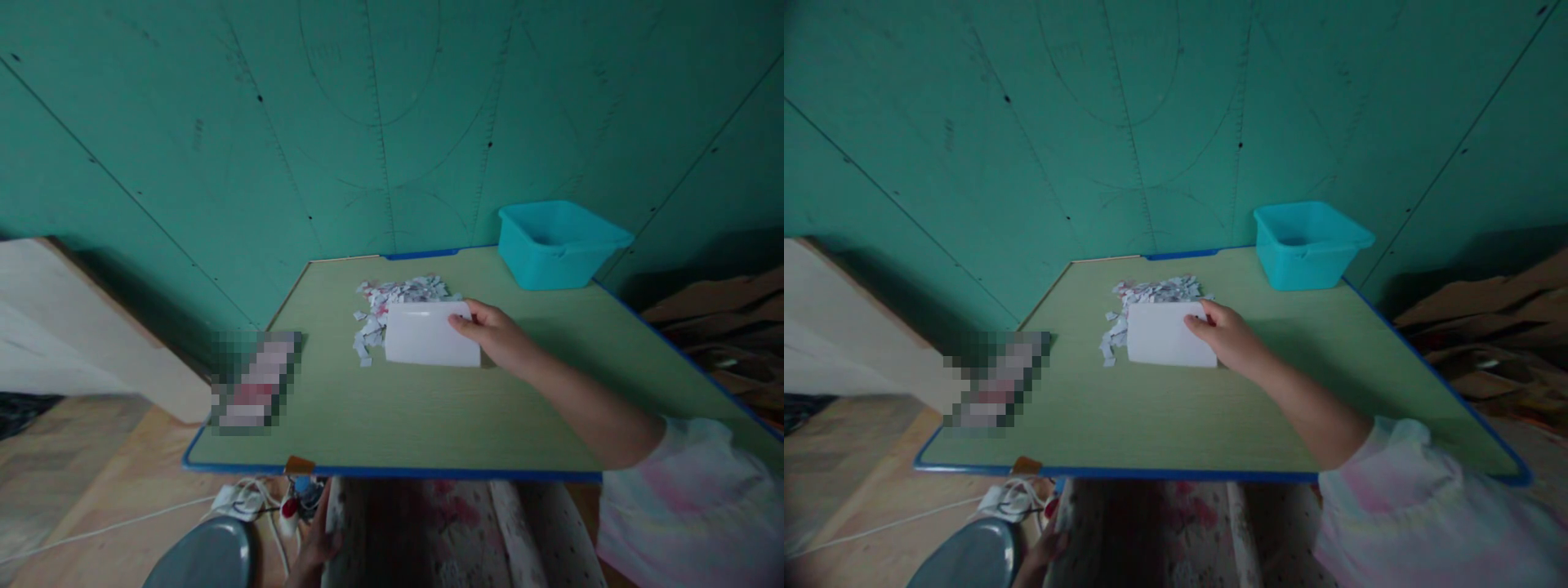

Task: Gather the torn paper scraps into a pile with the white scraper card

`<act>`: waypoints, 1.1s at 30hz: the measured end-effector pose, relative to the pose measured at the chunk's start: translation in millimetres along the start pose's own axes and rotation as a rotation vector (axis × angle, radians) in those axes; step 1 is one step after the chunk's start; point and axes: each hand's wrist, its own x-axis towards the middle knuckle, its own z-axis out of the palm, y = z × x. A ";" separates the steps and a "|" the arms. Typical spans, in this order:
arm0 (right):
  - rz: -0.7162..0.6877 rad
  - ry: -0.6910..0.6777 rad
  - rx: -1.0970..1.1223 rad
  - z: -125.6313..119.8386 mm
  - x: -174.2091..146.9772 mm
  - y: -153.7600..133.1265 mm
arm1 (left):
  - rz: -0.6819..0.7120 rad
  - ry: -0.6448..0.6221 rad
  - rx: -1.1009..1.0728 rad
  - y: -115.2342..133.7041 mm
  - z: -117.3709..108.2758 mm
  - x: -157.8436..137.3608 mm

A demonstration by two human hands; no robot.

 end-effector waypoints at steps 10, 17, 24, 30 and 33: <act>0.011 -0.037 0.000 3.9 1.0 5.1 | 0.026 0.062 -0.014 13.9 24.6 -16.2; 0.058 -0.294 0.108 5.9 -5.8 3.1 | 0.000 0.017 -0.015 17.7 25.7 -17.7; 0.103 -0.317 0.177 13.1 -7.7 2.6 | 0.011 0.031 0.029 21.6 22.6 -16.6; 0.187 -0.528 0.215 5.1 -12.6 -8.0 | 0.033 0.051 0.039 16.6 23.5 -15.0; 0.136 -0.467 0.216 0.2 -12.5 -11.1 | 0.037 0.051 0.053 14.0 17.7 -10.8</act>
